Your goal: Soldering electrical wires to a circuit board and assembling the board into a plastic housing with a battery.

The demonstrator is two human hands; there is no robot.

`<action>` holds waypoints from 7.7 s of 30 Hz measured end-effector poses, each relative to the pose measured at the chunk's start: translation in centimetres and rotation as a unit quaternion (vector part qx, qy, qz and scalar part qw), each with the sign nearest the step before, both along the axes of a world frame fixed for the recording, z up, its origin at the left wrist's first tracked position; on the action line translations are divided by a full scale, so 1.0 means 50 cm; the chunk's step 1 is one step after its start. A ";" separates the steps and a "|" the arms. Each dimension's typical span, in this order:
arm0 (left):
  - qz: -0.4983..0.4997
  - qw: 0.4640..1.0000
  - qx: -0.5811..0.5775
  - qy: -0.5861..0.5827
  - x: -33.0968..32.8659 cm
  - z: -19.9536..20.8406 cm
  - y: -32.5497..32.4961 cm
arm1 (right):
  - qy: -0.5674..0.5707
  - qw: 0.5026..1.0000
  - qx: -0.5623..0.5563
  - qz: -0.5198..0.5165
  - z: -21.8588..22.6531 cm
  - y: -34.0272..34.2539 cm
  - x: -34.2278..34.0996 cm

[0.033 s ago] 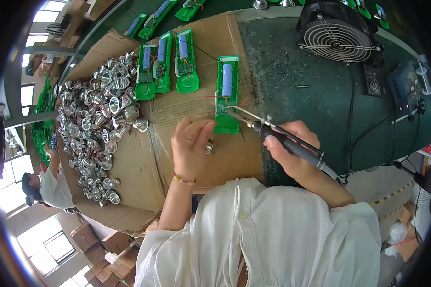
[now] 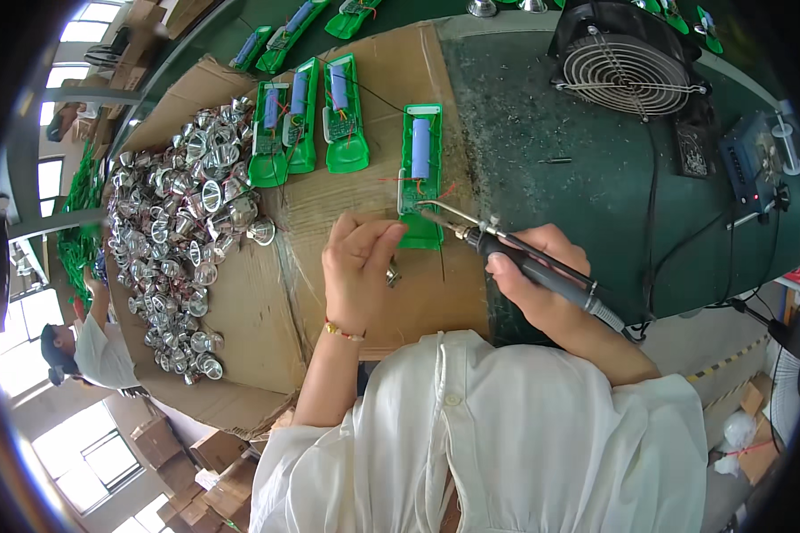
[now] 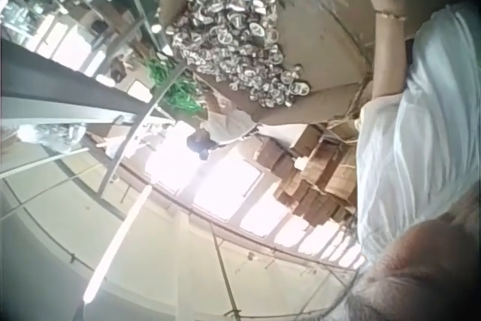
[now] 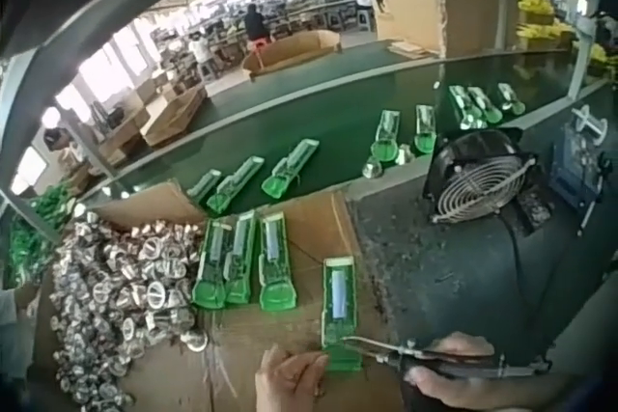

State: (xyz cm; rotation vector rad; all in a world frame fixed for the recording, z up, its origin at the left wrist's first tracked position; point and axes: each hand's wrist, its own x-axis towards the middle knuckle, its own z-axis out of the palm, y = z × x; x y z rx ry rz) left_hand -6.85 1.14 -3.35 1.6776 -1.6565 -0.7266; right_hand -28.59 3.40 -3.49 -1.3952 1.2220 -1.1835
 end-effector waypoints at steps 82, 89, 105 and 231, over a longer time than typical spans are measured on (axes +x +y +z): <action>0.018 0.998 0.050 0.039 -0.033 -0.020 -0.027 | -0.154 0.982 0.102 -0.040 -0.022 -0.015 0.006; 0.028 0.997 0.056 0.043 -0.031 -0.019 -0.028 | -0.149 0.986 0.049 -0.059 -0.008 -0.004 -0.013; -0.044 0.991 0.116 -0.057 -0.044 0.002 -0.079 | -0.127 0.980 0.052 -0.147 -0.049 -0.017 -0.100; -0.041 0.996 0.075 -0.003 0.029 0.006 -0.013 | -0.108 0.988 0.112 -0.005 0.010 0.017 0.029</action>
